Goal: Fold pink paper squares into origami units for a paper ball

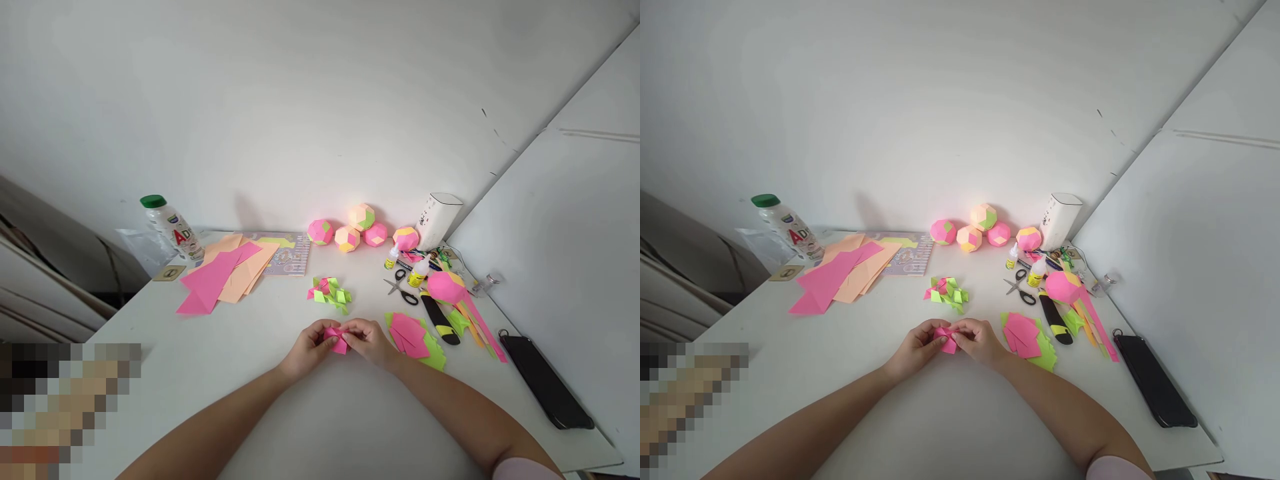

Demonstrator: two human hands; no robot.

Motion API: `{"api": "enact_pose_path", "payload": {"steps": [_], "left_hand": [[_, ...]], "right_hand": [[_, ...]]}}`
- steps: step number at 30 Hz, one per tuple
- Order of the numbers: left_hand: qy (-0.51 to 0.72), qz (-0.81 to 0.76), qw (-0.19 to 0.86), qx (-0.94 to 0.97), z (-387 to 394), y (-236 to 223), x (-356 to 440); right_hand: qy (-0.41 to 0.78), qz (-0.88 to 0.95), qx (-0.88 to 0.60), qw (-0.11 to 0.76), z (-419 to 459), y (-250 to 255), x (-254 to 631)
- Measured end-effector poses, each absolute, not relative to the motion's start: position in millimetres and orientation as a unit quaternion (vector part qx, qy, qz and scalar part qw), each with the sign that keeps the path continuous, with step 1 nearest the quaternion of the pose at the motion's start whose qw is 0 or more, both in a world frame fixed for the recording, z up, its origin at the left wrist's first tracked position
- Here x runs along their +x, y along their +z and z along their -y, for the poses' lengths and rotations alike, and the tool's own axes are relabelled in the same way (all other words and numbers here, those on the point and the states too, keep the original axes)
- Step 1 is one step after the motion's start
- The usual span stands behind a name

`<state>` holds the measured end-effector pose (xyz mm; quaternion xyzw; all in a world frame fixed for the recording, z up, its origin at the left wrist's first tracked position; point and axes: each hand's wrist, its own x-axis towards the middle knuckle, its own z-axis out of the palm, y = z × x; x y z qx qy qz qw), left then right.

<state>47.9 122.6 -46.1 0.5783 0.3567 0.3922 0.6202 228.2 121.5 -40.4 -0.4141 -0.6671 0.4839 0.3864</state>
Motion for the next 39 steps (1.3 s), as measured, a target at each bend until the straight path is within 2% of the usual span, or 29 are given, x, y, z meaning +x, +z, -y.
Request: {"api": "enact_pose_path", "payload": {"steps": [13,39], "left_hand": [[0.408,-0.358,0.637,0.547,-122.2,-43.3,48.3],[0.386,-0.400,0.601,0.574,-120.7,-37.5,50.0]], "right_hand": [[0.462,0.681,-0.398,0.406,-122.4,-40.5,227.6],[0.397,0.714,-0.418,0.397,-119.4,-38.2,224.0]]}}
